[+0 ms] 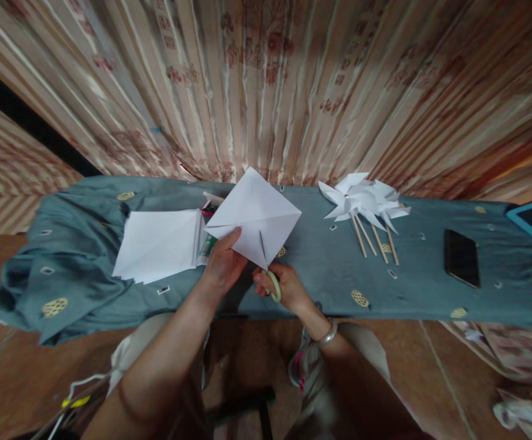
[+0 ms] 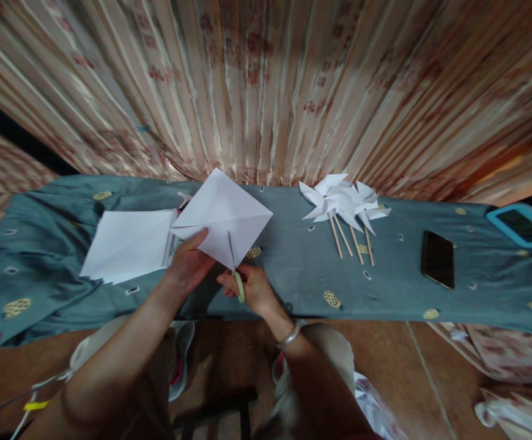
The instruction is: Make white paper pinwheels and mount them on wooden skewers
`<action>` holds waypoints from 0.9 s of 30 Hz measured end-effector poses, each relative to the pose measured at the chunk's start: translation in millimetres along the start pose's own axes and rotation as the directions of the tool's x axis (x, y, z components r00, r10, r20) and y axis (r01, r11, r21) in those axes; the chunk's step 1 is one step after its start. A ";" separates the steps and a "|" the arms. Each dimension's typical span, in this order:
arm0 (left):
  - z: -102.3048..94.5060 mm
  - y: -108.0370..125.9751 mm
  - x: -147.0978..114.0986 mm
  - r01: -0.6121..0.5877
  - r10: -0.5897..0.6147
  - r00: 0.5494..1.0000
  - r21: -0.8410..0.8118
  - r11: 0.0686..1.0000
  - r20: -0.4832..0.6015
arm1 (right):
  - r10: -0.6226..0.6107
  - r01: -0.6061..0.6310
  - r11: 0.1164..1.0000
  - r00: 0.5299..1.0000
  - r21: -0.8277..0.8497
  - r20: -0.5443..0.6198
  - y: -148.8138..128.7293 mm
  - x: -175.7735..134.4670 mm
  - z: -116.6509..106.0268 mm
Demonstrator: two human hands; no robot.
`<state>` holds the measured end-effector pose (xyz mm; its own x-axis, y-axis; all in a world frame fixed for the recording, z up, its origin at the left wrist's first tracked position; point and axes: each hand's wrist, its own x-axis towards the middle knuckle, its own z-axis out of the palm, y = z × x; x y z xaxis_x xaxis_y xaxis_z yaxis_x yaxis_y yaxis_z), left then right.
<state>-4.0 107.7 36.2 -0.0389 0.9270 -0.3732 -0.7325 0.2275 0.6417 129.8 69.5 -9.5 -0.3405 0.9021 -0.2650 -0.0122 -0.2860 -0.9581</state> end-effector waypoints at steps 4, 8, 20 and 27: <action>-0.9 -1.3 1.3 -0.018 0.018 1.000 -0.006 1.000 0.004 | 0.009 -0.009 1.000 1.000 0.022 -0.013 -3.6 -0.5 1.9; -2.8 -2.4 1.9 -0.037 0.038 0.999 -0.013 0.999 0.034 | 0.015 -0.014 0.999 1.000 0.036 -0.015 -8.0 -0.9 2.9; 0.5 -1.8 -2.1 -0.001 0.001 1.000 -0.026 1.000 0.002 | 0.026 -0.026 0.999 0.999 0.022 -0.035 -9.6 -0.1 2.2; -2.7 -5.6 -1.1 -0.009 0.009 1.000 -0.019 1.000 0.012 | -0.008 0.007 0.999 0.999 -0.041 -0.046 -10.9 0.5 1.3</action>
<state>-1.8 104.7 31.2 -0.0373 0.9326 -0.3590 -0.7448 0.2136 0.6321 128.6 72.7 0.9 -0.2969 0.9184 -0.2616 0.0243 -0.2666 -0.9635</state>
